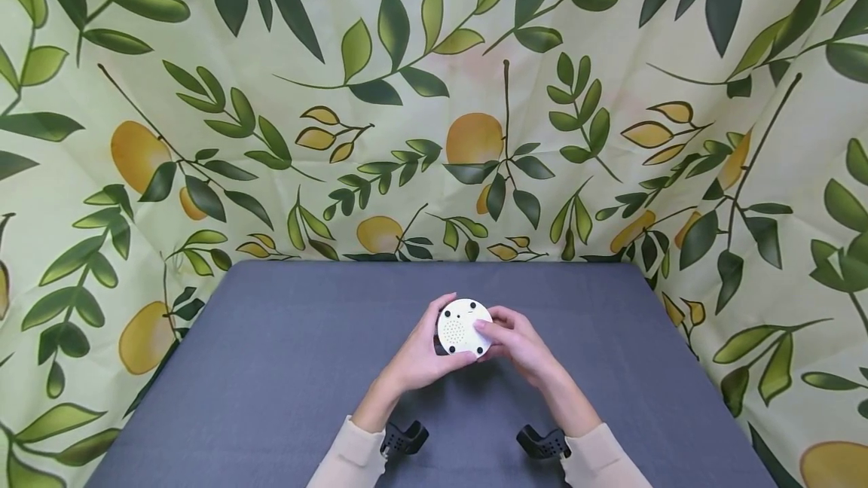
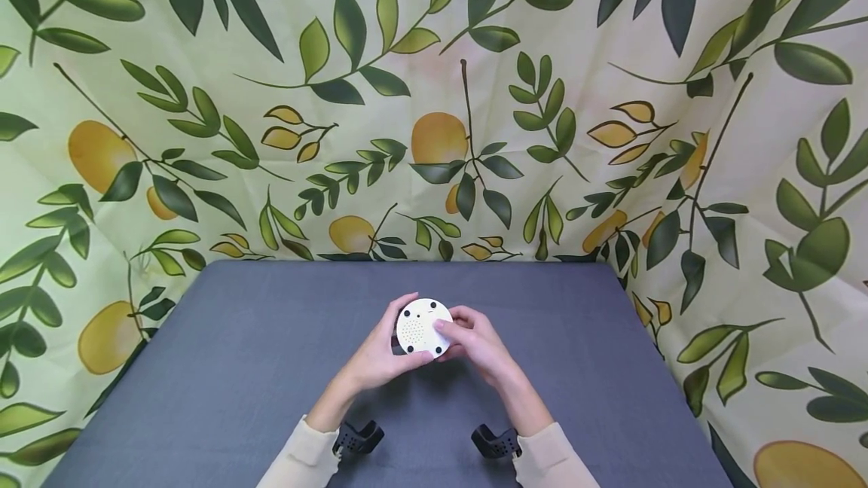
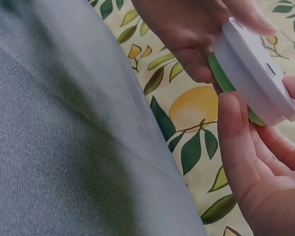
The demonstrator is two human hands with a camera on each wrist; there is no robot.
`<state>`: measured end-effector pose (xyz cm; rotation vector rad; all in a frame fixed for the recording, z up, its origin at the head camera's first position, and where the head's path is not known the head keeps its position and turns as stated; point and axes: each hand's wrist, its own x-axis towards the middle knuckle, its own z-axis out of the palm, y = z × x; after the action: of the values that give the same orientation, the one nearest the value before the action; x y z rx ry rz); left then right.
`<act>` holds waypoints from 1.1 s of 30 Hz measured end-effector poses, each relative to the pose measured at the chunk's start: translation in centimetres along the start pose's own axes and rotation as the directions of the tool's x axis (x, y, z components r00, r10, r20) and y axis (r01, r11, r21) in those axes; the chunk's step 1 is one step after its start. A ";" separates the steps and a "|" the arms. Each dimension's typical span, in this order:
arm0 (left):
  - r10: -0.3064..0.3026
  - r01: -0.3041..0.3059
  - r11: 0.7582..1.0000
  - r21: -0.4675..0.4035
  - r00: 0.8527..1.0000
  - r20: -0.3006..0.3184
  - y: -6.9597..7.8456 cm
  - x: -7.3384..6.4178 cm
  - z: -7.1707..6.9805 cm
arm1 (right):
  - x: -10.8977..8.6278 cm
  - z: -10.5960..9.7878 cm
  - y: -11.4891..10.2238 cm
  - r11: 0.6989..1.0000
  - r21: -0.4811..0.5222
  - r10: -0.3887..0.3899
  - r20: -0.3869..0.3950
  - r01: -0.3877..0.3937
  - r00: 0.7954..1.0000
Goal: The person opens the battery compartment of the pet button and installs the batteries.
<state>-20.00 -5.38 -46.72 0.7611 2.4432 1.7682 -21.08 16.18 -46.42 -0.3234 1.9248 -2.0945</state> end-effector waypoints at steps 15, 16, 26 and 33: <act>0.006 -0.013 0.989 -0.146 0.999 -0.051 -0.6 0.3 -0.9 | -0.5 -0.6 0.0 0.994 -0.090 -0.069 -0.077 0.062 0.995; -0.002 -0.006 0.988 -0.153 0.999 -0.052 -0.6 0.3 -1.0 | -0.5 -0.6 0.0 0.993 -0.100 -0.072 -0.077 0.064 0.994; -0.041 0.042 0.988 -0.150 0.999 0.007 -0.7 0.2 -1.8 | -0.9 -0.6 0.0 0.980 -0.164 -0.124 -0.059 0.113 0.991; -0.083 0.089 0.987 -0.130 0.995 0.049 -0.8 0.3 -2.0 | -1.1 -0.7 0.5 0.956 -0.195 -0.226 -0.007 0.220 0.974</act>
<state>-21.13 -7.18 -46.67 0.6642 2.2680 1.8391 -20.29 17.20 -46.95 -0.5791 2.2069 -2.0565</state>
